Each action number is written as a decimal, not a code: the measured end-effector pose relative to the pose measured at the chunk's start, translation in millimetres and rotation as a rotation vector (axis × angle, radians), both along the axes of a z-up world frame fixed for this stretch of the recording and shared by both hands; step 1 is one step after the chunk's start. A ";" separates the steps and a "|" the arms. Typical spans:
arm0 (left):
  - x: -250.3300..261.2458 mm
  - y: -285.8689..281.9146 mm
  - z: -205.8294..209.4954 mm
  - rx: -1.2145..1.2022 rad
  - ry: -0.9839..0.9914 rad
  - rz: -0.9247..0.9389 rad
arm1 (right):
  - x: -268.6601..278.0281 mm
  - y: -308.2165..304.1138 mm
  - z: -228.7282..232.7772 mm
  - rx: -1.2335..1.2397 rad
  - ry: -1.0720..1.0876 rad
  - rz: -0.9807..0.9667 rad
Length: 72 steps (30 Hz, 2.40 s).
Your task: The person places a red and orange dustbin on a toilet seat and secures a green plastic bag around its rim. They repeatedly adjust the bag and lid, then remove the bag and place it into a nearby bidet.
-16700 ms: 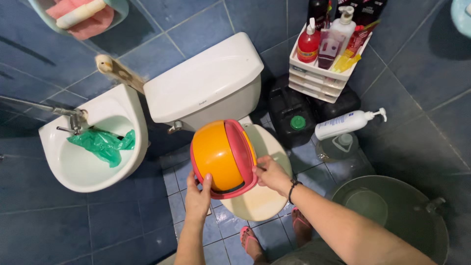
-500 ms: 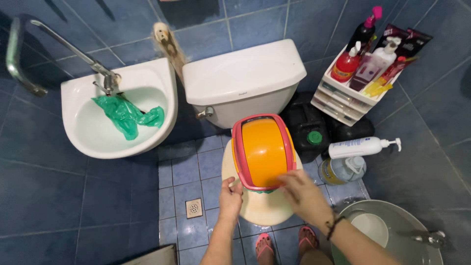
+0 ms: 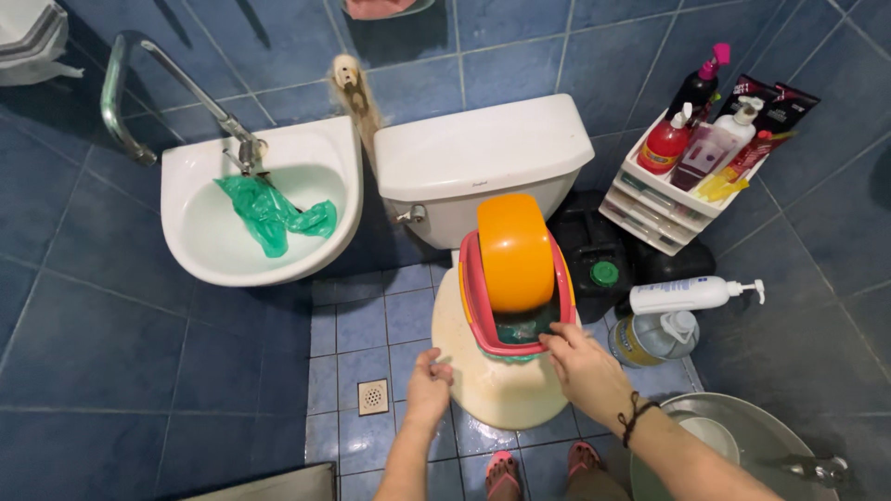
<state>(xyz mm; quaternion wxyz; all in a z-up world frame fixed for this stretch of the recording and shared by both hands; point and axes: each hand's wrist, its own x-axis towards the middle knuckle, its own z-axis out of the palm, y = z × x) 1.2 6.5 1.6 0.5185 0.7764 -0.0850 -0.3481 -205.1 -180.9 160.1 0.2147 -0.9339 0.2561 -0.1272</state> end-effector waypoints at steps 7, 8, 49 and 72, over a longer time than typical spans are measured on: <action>8.1 41.2 36.7 0.105 0.070 0.123 | 5.8 11.5 37.9 -0.134 -0.184 0.046; 7.5 45.6 39.5 0.080 0.103 0.141 | 8.4 12.5 39.7 -0.159 -0.194 0.051; -34.1 -57.1 9.1 -0.097 0.572 0.054 | -27.9 -30.8 -140.2 1.364 -0.186 -0.674; -52.6 -81.7 -1.7 -0.275 0.799 0.279 | -27.1 -53.3 -118.9 1.342 -0.250 -0.693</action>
